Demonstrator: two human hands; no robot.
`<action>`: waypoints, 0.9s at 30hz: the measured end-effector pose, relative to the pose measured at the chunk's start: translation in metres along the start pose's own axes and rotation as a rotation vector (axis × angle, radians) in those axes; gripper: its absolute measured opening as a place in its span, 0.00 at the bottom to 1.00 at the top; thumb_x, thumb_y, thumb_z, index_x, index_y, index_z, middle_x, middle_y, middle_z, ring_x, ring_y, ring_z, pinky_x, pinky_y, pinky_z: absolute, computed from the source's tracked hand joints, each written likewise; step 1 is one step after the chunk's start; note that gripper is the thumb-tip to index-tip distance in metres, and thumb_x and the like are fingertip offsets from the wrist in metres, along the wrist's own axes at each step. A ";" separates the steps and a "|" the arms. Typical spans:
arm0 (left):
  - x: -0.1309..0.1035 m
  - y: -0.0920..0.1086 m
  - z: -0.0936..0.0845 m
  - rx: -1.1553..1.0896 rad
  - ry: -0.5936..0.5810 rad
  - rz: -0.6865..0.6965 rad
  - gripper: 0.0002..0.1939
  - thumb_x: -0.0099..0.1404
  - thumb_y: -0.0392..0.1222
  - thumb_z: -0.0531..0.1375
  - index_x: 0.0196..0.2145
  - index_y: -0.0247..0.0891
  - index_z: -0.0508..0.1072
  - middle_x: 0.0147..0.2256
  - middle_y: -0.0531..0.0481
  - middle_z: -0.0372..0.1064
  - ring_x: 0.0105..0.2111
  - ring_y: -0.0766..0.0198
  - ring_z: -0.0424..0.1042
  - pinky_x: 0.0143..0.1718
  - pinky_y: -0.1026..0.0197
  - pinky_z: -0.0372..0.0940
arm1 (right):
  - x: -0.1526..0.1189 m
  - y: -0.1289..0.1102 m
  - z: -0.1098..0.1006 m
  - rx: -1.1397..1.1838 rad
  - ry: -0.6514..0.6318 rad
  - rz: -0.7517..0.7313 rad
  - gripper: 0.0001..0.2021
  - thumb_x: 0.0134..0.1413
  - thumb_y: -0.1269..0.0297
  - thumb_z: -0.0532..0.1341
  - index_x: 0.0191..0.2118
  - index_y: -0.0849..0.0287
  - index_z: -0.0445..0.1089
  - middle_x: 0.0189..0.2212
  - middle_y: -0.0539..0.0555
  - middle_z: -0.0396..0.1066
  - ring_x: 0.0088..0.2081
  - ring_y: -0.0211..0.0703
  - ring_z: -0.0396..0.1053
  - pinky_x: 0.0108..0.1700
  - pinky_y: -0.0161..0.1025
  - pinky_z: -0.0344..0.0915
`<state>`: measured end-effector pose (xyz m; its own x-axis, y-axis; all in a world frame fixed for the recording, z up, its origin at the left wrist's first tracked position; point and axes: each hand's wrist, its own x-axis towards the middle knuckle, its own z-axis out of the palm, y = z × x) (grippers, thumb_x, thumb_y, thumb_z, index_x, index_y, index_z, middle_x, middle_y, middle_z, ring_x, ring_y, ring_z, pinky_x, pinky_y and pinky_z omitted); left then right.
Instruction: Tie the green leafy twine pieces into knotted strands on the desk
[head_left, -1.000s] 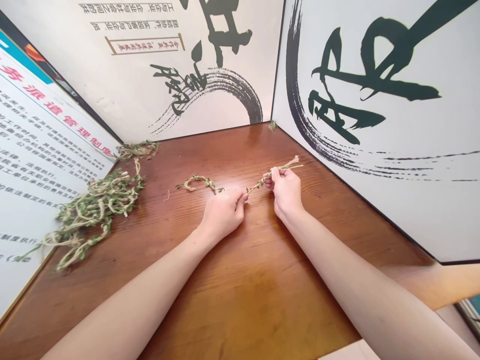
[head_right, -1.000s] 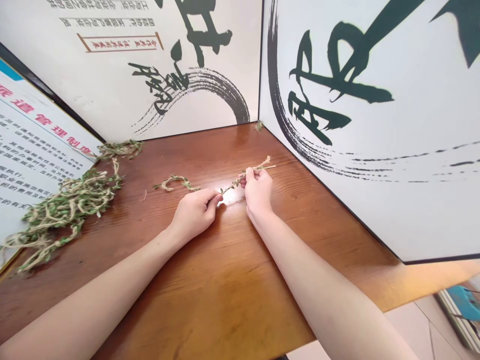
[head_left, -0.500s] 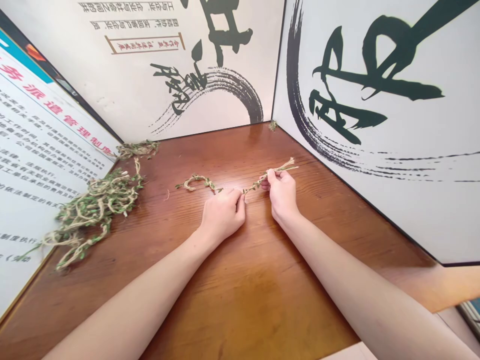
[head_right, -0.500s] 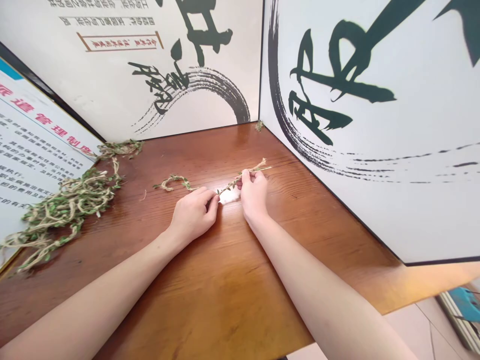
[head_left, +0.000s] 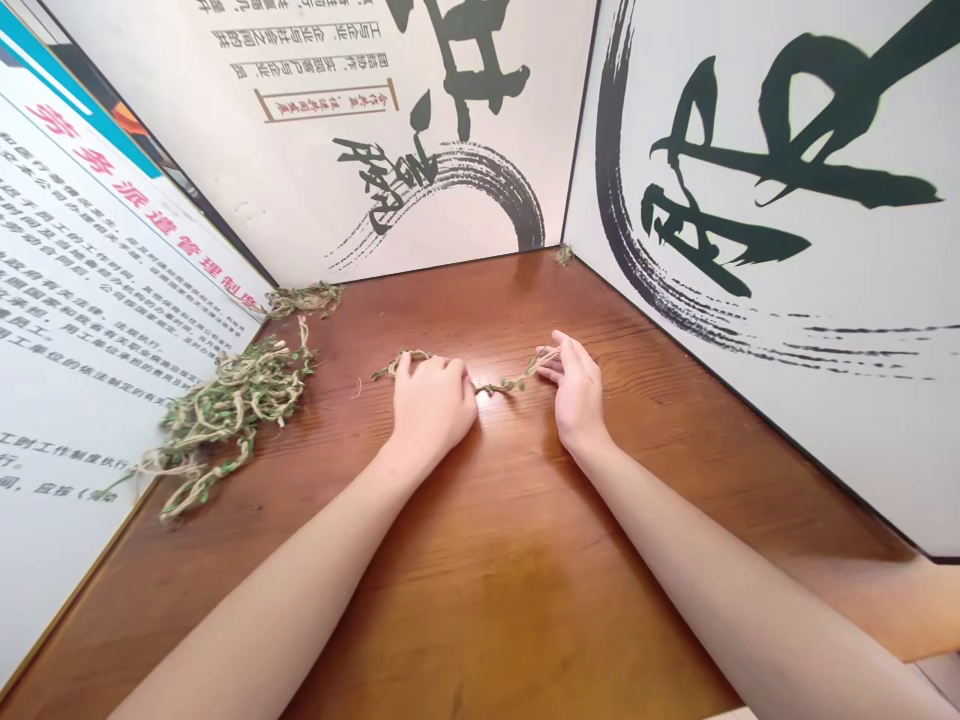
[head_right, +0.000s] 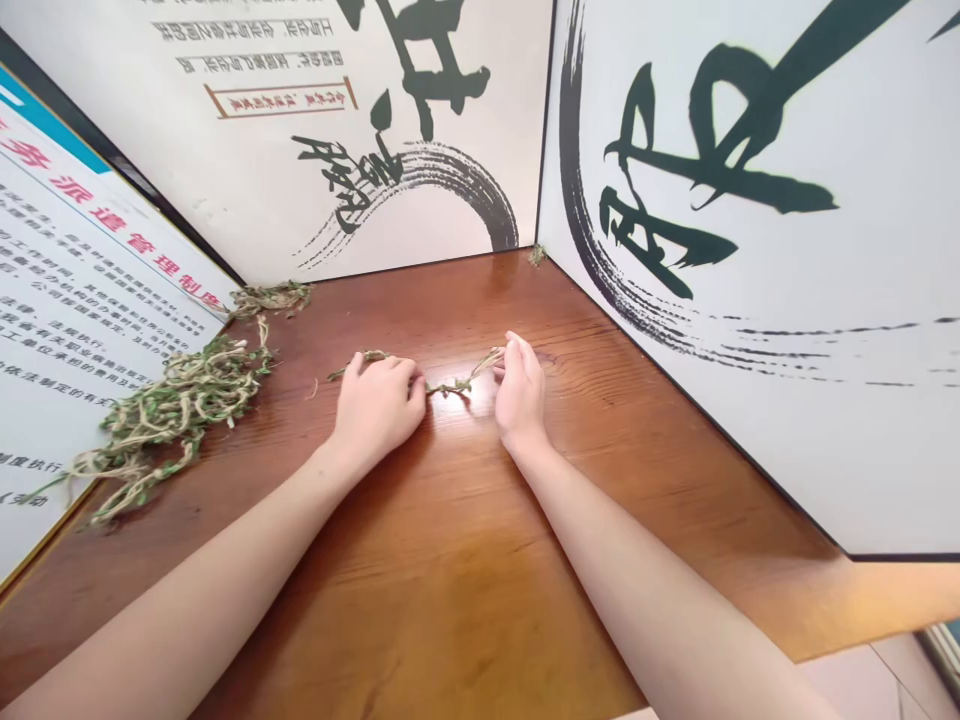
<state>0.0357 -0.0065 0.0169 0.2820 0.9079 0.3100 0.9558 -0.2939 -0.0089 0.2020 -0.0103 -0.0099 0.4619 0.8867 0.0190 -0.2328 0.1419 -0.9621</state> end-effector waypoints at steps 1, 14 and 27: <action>0.003 -0.008 -0.002 0.046 -0.010 -0.024 0.14 0.69 0.40 0.51 0.34 0.33 0.75 0.39 0.39 0.74 0.45 0.48 0.73 0.63 0.39 0.47 | 0.000 0.002 -0.001 -0.014 -0.013 -0.015 0.21 0.64 0.52 0.53 0.52 0.63 0.69 0.42 0.57 0.73 0.41 0.41 0.71 0.46 0.41 0.68; -0.027 -0.193 -0.032 0.159 0.044 -0.532 0.15 0.68 0.48 0.52 0.28 0.35 0.66 0.33 0.43 0.60 0.52 0.43 0.62 0.50 0.38 0.56 | -0.004 0.002 -0.007 -0.093 -0.077 -0.055 0.20 0.61 0.48 0.55 0.47 0.60 0.70 0.39 0.56 0.72 0.41 0.41 0.70 0.45 0.41 0.66; -0.016 -0.114 -0.015 -0.042 -0.099 0.004 0.23 0.72 0.51 0.46 0.51 0.40 0.75 0.56 0.44 0.70 0.58 0.50 0.66 0.64 0.43 0.50 | -0.010 -0.004 -0.005 -0.125 -0.064 -0.060 0.17 0.59 0.51 0.56 0.42 0.61 0.72 0.35 0.54 0.72 0.36 0.40 0.69 0.39 0.38 0.66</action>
<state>-0.0792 0.0081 0.0277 0.2943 0.9312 0.2150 0.9510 -0.3076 0.0305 0.2033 -0.0219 -0.0072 0.4156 0.9050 0.0906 -0.0959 0.1427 -0.9851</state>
